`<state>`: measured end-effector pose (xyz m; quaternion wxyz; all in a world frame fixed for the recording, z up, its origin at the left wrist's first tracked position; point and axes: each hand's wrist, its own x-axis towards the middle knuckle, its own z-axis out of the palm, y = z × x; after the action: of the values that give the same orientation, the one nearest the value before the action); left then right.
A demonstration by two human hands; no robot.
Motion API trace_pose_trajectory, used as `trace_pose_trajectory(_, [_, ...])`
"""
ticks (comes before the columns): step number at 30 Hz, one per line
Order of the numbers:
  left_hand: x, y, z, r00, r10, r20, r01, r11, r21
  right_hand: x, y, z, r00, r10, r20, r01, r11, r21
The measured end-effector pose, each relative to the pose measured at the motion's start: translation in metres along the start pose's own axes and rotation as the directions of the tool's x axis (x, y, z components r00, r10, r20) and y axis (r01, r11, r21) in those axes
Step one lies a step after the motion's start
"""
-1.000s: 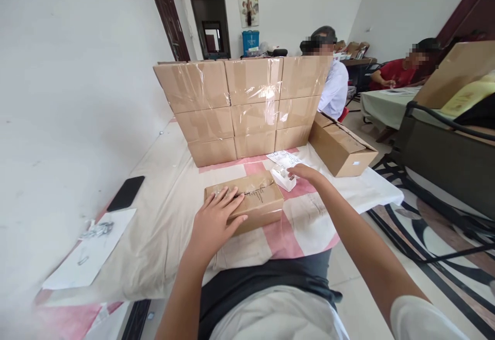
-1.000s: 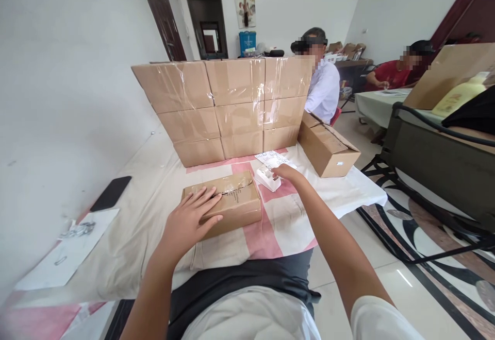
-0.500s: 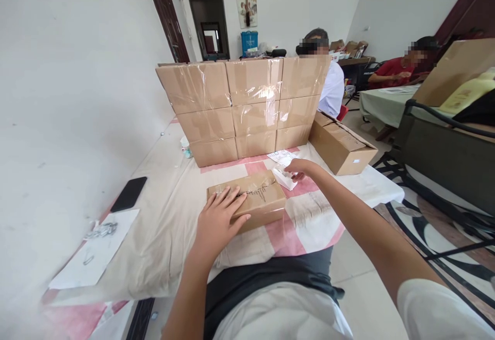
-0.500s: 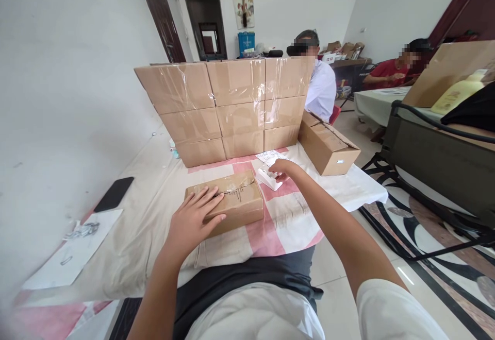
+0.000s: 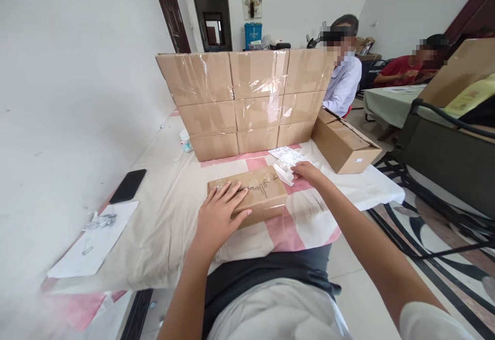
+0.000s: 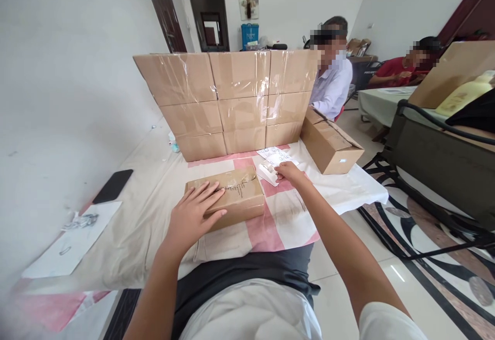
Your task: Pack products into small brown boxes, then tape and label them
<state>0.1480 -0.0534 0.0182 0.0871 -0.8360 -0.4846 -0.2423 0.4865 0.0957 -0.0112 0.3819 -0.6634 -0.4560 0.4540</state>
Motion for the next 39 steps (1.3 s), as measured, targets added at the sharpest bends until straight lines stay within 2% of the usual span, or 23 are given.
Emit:
trace_pose_trajectory(4, [0.0, 0.0, 0.0, 1.0, 0.021, -0.013, -0.021, 0.999, 0.027, -0.004, 0.014, 0.004, 0.997, -0.038, -0.063, 0.048, 0.984, 0.17])
trace_pose_trajectory(9, [-0.001, -0.001, 0.0, 0.999, 0.026, -0.026, -0.025, 0.999, 0.033, -0.012, 0.023, 0.009, 0.988, -0.088, -0.124, 0.121, 0.949, 0.29])
trace_pose_trajectory(16, [0.001, 0.0, -0.001, 0.999, 0.031, -0.041, -0.031, 0.999, 0.02, -0.027, 0.031, 0.009, 0.966, -0.175, -0.192, 0.229, 0.921, 0.314])
trace_pose_trajectory(23, [0.001, -0.001, -0.002, 0.999, 0.025, -0.021, -0.025, 0.999, 0.023, -0.024, 0.032, 0.009, 0.985, -0.07, -0.161, 0.122, 0.931, 0.343])
trace_pose_trajectory(27, [0.002, -0.001, -0.002, 0.999, 0.034, -0.023, -0.033, 0.999, 0.041, -0.022, 0.037, 0.008, 0.991, -0.056, -0.119, 0.101, 0.907, 0.409])
trace_pose_trajectory(34, [0.001, -0.001, -0.003, 1.0, 0.017, -0.012, -0.016, 0.999, 0.034, -0.023, 0.056, 0.016, 0.975, -0.175, -0.141, 0.223, 0.819, 0.529])
trace_pose_trajectory(39, [0.003, -0.001, -0.003, 1.0, 0.009, 0.0, -0.009, 0.999, 0.037, -0.018, 0.063, 0.023, 0.961, -0.202, -0.189, 0.273, 0.794, 0.542])
